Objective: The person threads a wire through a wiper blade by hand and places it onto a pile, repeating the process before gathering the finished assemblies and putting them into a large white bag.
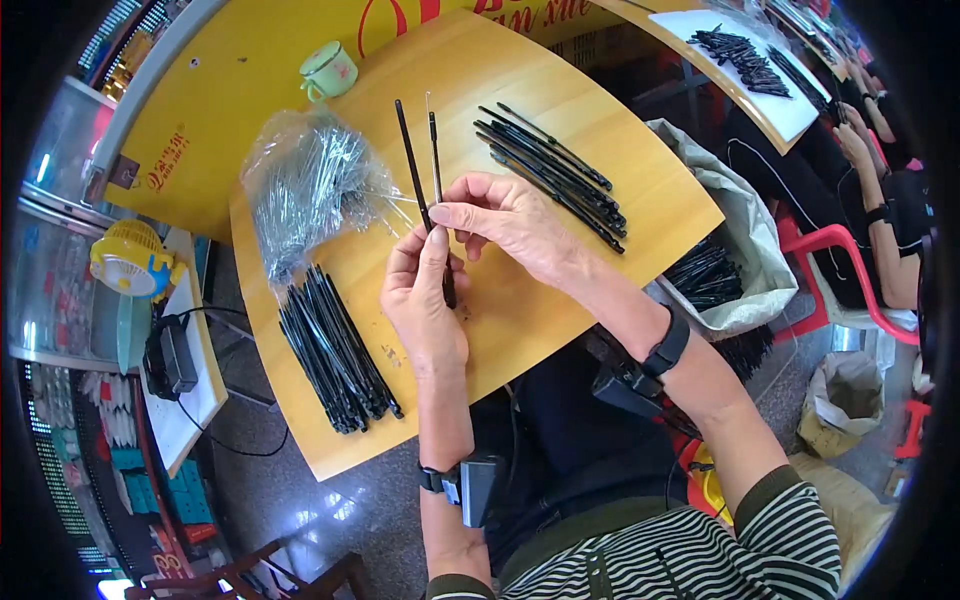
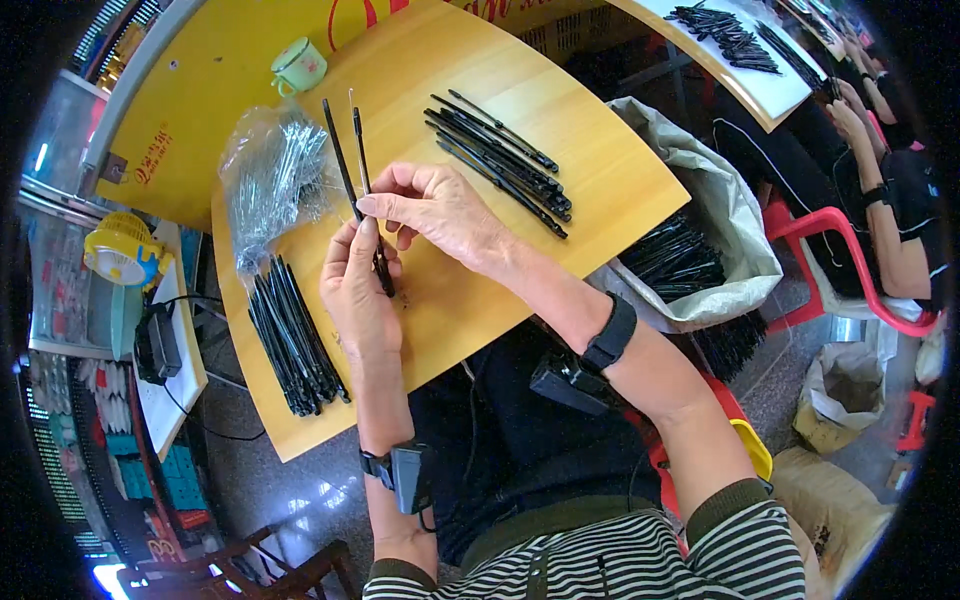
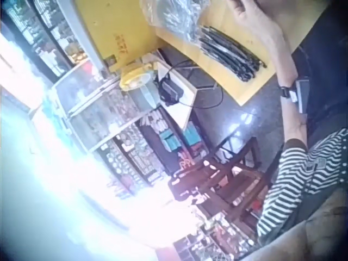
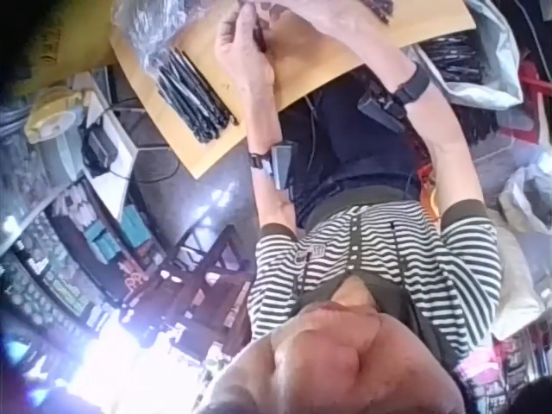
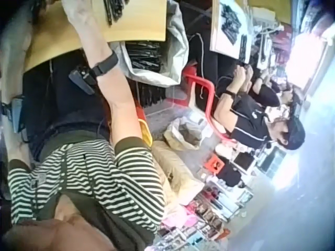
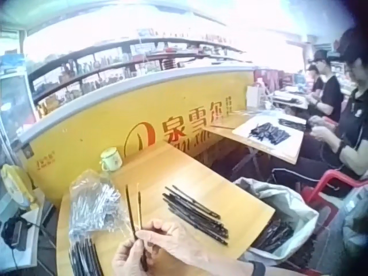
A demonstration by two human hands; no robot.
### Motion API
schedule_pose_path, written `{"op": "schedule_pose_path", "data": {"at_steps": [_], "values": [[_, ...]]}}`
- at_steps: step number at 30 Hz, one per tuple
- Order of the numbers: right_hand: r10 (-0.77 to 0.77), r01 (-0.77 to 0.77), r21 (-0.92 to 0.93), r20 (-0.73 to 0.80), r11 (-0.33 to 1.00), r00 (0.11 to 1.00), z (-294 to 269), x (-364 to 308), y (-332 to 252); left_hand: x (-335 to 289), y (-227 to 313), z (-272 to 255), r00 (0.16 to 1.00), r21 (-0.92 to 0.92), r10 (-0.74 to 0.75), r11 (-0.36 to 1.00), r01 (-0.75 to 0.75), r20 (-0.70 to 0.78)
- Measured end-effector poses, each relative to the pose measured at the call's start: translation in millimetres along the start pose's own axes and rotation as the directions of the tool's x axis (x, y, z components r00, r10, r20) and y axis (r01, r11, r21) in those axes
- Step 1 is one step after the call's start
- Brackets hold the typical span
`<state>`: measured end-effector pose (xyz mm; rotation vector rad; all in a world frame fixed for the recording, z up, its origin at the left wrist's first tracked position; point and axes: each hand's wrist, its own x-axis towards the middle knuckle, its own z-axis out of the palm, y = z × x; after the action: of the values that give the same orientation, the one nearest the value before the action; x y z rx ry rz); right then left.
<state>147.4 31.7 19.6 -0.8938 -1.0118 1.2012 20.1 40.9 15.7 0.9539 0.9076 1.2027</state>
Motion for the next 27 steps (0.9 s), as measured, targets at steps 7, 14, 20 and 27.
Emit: {"op": "schedule_pose_path", "data": {"at_steps": [7,14,20,27], "values": [[0.036,-0.036,0.018,-0.010,0.999,0.999,6,-1,-4,1,1,1,1.000,-0.059,0.006,0.998,-0.007,-0.012],[-0.048,0.035,-0.182,-0.071,0.983,0.996,5,-2,0,2,-5,-2,0.997,-0.036,0.023,0.999,-0.021,0.068],[-0.088,0.063,-0.203,-0.116,0.977,0.989,5,-4,4,2,-8,-2,0.996,-0.015,0.036,0.999,-0.035,0.080],[-0.088,0.067,-0.195,-0.104,0.979,0.991,14,-1,6,0,-2,-3,0.982,0.116,0.185,0.975,-0.187,0.032]]}}
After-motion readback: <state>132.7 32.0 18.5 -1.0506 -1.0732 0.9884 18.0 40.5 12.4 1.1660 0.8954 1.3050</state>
